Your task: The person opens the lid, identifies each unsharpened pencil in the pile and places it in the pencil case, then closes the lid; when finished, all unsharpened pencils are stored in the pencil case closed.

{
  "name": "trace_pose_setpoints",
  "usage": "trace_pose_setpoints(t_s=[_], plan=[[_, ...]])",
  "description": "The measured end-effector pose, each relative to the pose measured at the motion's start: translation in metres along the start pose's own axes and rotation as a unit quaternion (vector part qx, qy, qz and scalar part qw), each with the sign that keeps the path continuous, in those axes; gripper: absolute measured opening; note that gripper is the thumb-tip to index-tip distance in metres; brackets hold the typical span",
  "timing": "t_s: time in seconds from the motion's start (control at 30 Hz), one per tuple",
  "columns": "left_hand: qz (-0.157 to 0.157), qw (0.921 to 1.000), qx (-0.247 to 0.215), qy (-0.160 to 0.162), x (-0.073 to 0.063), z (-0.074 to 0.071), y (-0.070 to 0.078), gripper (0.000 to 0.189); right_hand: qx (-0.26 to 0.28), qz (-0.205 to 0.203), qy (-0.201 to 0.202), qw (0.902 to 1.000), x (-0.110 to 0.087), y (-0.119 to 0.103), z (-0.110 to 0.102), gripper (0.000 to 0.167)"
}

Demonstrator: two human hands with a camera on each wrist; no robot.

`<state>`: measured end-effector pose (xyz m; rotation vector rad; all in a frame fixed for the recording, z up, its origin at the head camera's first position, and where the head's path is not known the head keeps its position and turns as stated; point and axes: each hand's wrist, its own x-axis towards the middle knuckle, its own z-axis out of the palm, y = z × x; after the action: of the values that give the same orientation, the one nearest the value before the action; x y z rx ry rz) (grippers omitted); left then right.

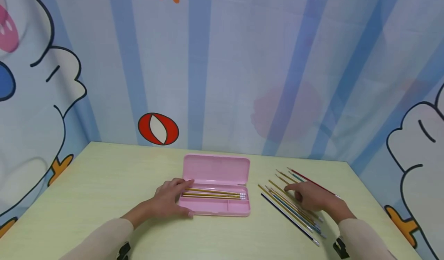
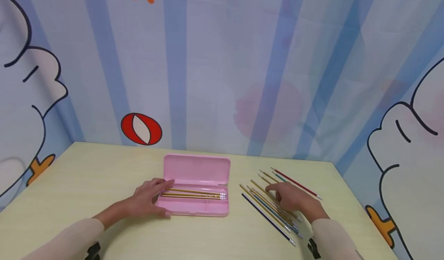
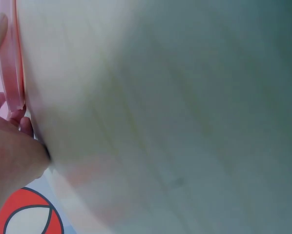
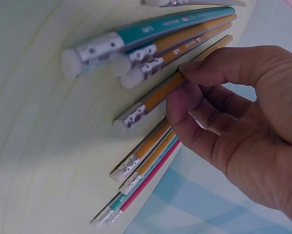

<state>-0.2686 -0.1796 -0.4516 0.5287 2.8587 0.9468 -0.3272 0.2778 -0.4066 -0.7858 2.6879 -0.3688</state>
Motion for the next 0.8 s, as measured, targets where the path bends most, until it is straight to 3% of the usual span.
trace_pose_setpoints(t_s=[0.27,0.8], plan=[[-0.004,1.0,-0.003,-0.003,-0.001,0.0,0.003,0.095,0.011,0.021,-0.004,0.9997,0.002,-0.001,0.004,0.055],[-0.019,0.9998,0.004,-0.005,-0.001,0.0,0.003,0.095,0.033,0.01,-0.017,0.9992,0.002,-0.001,-0.008,0.061]])
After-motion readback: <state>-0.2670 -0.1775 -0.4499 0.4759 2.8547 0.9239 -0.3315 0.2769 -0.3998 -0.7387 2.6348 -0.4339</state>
